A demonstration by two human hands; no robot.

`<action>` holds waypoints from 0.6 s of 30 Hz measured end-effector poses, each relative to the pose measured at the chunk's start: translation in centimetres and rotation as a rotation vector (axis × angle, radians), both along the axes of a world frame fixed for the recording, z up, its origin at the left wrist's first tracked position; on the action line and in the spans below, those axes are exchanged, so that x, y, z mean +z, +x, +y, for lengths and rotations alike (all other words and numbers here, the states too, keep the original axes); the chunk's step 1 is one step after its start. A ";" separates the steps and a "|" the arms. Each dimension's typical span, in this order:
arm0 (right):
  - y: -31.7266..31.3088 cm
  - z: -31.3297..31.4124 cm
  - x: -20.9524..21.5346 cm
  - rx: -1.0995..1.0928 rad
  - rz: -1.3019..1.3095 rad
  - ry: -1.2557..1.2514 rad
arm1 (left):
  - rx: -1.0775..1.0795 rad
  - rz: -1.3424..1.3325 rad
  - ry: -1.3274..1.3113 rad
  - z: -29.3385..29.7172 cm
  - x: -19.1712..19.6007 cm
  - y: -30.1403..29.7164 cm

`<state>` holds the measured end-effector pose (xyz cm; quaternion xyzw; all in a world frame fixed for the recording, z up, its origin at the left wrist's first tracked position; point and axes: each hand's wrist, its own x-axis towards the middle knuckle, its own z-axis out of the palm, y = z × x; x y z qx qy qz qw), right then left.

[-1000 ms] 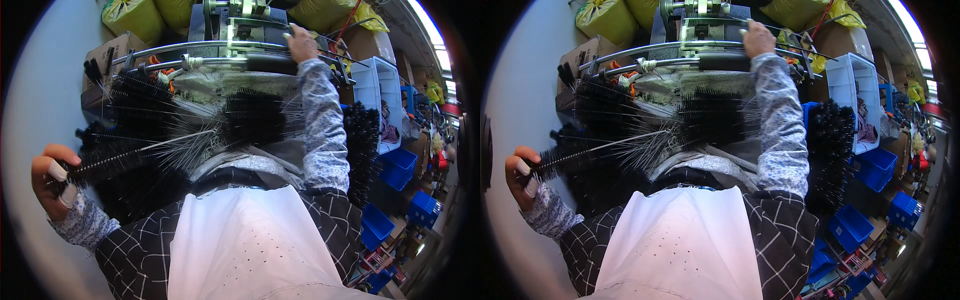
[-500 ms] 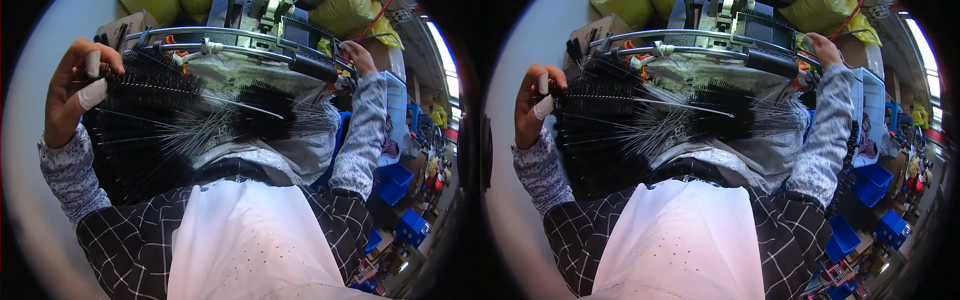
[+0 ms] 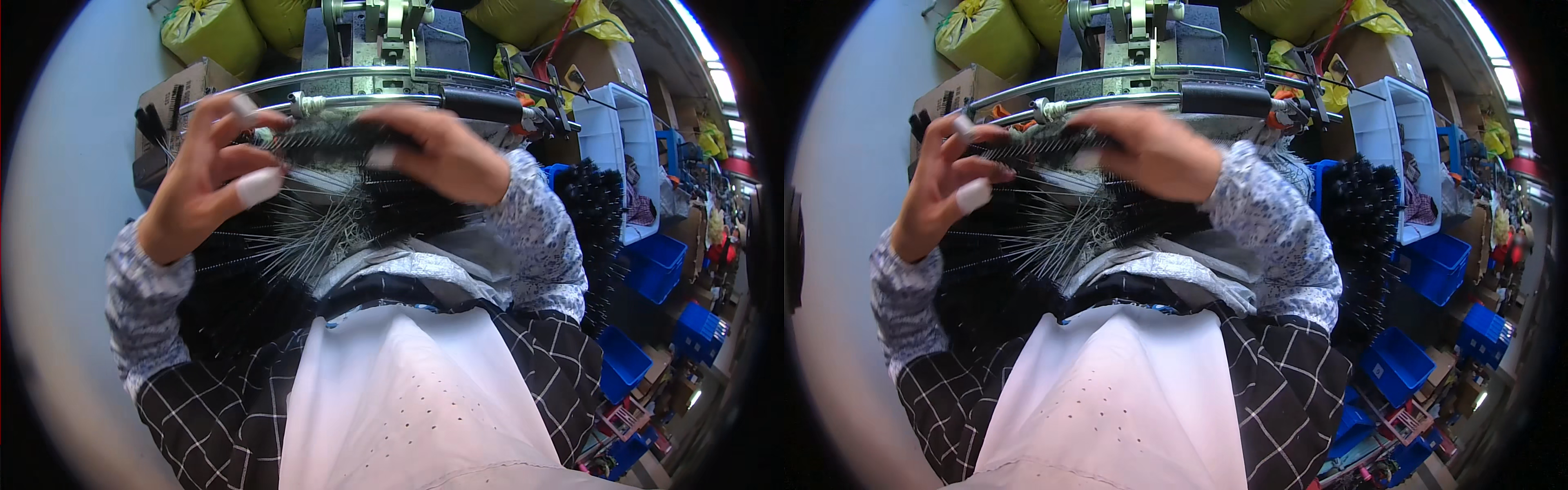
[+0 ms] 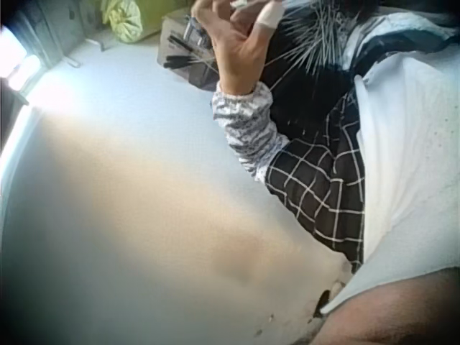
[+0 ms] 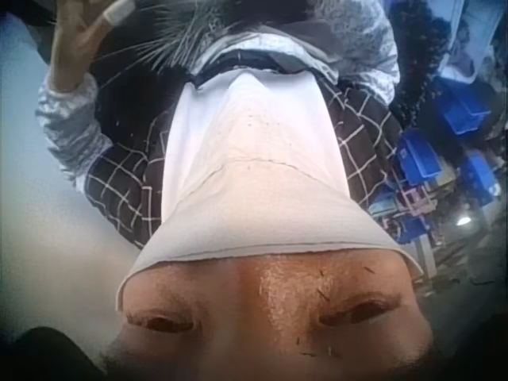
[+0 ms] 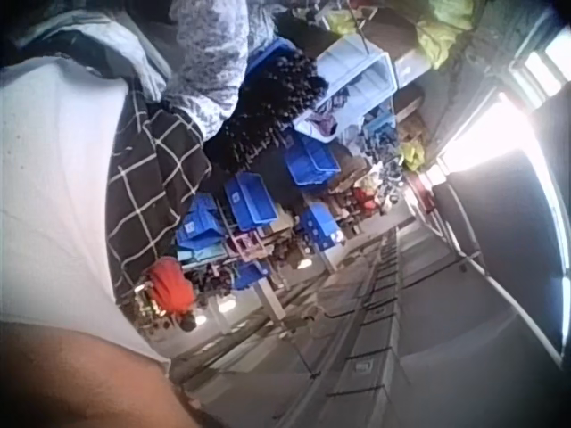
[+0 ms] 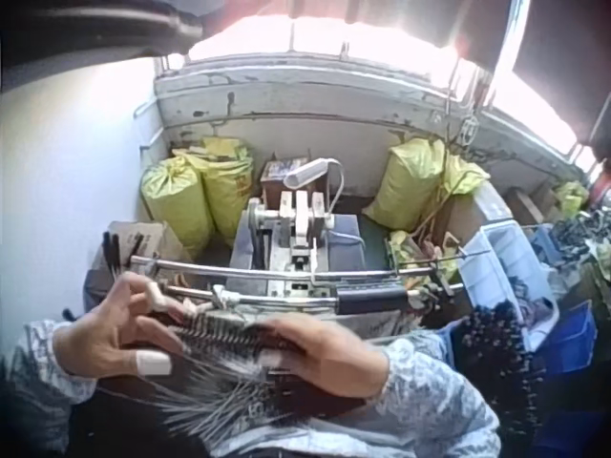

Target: Operating a brush-making machine to insert bristles into brush heads and organizing finished products.

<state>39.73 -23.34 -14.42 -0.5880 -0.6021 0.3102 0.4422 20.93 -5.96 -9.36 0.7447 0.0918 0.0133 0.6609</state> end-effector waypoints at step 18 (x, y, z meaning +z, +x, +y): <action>14.2 0.2 -8.7 -0.733 -1.026 -0.290 | 0.039 0.439 0.467 7.2 -4.1 -7.0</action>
